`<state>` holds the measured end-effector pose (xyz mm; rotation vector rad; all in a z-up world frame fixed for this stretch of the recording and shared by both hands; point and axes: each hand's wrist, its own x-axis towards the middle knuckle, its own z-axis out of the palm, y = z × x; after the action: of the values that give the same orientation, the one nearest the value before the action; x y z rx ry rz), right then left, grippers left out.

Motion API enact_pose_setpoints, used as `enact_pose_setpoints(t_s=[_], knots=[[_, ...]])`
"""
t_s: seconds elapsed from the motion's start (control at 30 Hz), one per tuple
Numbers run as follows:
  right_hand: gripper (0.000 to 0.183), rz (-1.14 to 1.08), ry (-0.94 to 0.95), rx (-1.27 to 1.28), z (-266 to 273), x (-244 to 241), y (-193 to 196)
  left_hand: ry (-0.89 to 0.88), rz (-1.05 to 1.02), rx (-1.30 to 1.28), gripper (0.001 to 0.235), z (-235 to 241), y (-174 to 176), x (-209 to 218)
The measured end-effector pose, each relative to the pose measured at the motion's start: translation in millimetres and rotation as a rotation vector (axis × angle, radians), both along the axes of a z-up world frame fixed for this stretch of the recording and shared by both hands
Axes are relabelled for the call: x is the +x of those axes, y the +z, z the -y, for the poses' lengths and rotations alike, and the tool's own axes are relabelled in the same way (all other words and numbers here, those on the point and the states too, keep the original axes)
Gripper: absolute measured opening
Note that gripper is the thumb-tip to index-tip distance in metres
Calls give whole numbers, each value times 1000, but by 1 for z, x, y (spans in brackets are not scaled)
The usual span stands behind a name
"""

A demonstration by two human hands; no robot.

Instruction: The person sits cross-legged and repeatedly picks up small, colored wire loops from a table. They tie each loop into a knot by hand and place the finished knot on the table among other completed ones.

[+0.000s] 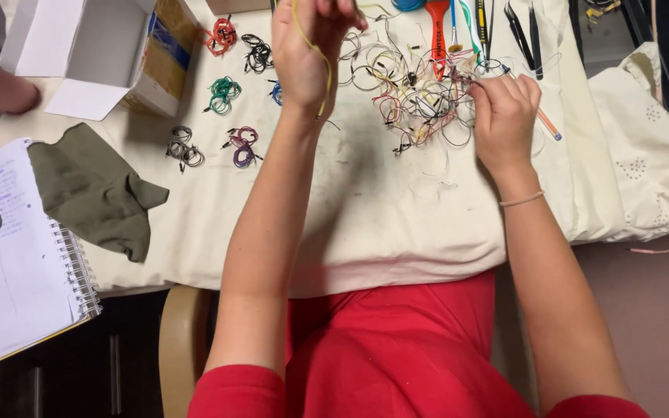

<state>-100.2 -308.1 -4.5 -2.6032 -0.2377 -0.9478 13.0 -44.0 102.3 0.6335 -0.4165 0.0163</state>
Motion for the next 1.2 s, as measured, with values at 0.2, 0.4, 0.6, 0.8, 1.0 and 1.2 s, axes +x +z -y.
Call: enact_pose_setpoints(t_s=[0.2,0.4,0.6,0.8,1.0,1.2], knots=[[74,-402,-37,560,-10,-12,57,-188,161,222,31,-14,11,-5],[111,-703,244,216,-33,-16,124,-482,217,234,22,-12,-16,-10],[77,-565,-217,-135,-18,3,86,-207,267,406,30,-15,-40,-18],[55,-141,33,261,-72,-18,106,664,444,1122,16,10,-45,-42],[19,-413,194,544,-91,-19,102,583,577,1280,38,17,-58,-76],[15,-452,293,1022,-95,-28,88,500,494,1314,43,15,-66,-115]])
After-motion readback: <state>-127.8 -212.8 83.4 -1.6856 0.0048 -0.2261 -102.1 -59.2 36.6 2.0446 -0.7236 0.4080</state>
